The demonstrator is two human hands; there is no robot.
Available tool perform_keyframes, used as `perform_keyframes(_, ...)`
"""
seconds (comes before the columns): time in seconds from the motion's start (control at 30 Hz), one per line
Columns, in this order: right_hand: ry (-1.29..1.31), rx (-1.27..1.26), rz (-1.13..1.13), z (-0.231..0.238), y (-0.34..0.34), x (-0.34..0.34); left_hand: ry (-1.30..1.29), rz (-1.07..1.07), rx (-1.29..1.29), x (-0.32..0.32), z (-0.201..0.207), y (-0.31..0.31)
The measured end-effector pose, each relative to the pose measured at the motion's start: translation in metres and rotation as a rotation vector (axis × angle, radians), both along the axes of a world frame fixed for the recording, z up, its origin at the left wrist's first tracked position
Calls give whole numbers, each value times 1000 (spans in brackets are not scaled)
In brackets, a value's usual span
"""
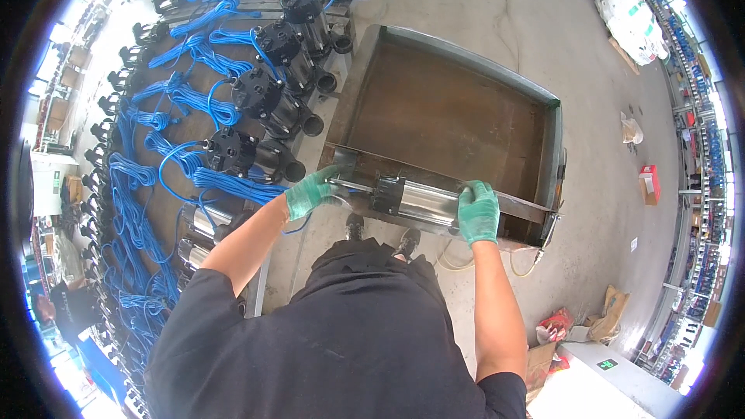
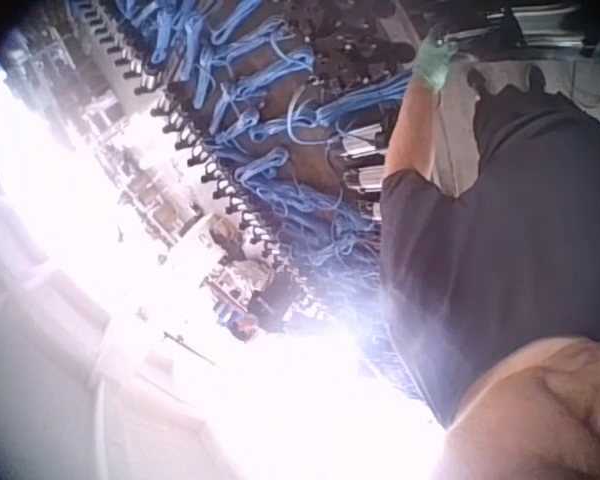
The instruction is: The person tests submersible pumps by securing each pump into a test fixture, submerging it into a water tank, and transporting the pumps between assembly tables.
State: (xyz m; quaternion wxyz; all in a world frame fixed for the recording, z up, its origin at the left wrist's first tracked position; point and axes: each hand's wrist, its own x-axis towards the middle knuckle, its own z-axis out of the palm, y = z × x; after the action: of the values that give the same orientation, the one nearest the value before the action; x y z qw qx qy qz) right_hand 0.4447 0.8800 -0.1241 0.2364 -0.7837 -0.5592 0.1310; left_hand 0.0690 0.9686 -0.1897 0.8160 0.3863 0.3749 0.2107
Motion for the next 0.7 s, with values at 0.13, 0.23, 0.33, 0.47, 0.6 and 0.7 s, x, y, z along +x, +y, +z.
perform_keyframes(0.13,8,10,15,-6,4,1,449,-222,351,-5,-19,11)
perform_keyframes(0.23,-4,-22,-14,2,1,3,1117,-620,876,14,21,17)
perform_keyframes(0.33,-45,9,15,-1,1,5,209,-47,186,9,0,1)
perform_keyframes(0.47,-16,3,-5,-1,1,0,34,17,-239,3,4,7)
perform_keyframes(0.6,-25,13,-10,-9,2,0,334,-255,264,-9,-2,14)
perform_keyframes(0.7,-12,2,-28,-5,-1,-1,868,-359,968,2,5,10)
